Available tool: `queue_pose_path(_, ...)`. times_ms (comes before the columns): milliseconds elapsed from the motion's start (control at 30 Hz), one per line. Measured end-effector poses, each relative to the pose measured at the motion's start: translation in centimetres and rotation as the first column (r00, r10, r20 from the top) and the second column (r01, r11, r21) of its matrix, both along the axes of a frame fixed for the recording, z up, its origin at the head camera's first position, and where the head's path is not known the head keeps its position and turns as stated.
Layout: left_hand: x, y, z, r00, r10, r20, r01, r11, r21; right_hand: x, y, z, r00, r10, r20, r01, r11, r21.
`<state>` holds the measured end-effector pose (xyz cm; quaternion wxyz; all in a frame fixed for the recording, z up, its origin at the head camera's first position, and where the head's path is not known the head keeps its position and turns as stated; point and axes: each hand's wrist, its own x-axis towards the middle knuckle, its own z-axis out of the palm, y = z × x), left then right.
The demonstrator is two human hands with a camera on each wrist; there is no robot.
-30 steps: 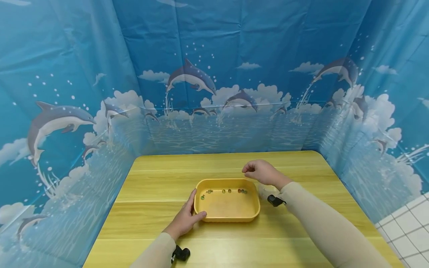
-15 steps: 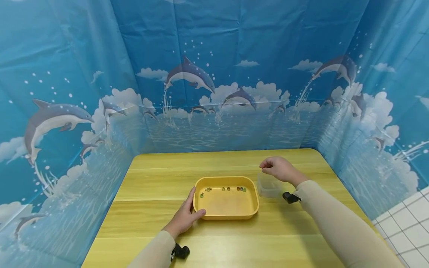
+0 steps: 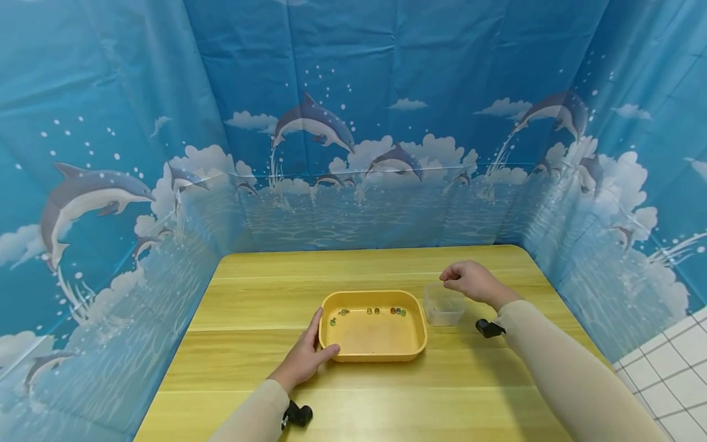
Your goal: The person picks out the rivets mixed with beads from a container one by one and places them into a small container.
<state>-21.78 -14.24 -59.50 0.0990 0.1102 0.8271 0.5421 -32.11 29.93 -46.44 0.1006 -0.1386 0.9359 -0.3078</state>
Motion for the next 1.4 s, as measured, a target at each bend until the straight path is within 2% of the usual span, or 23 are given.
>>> queue_pose_path(533, 0.4, -0.1, 0.0, 1.000, 0.023, 0.014, -0.023, 1.000, -0.019, -0.1, 0.1, -0.7, 1.000, -0.004, 0.029, 0.004, 1.000, -0.011)
queue_pose_path(900, 0.5, -0.2, 0.0, 1.000, 0.016, 0.014, -0.016, 1.000, -0.023, 0.0, -0.1, -0.8, 0.999, -0.005, 0.035, 0.006, 1.000, -0.016)
queue_pose_path(1167, 0.5, -0.2, 0.3, 1.000, 0.012, 0.010, -0.012, 1.000, -0.026, 0.0, -2.5, -0.4, 0.998, 0.006, 0.058, -0.004, 0.999, -0.044)
queue_pose_path(1400, 0.3, -0.1, 0.6, 1.000, -0.002, 0.004, 0.002, 1.000, -0.003, 0.1, -5.9, 0.0, 0.997, 0.060, 0.046, -0.056, 0.994, -0.092)
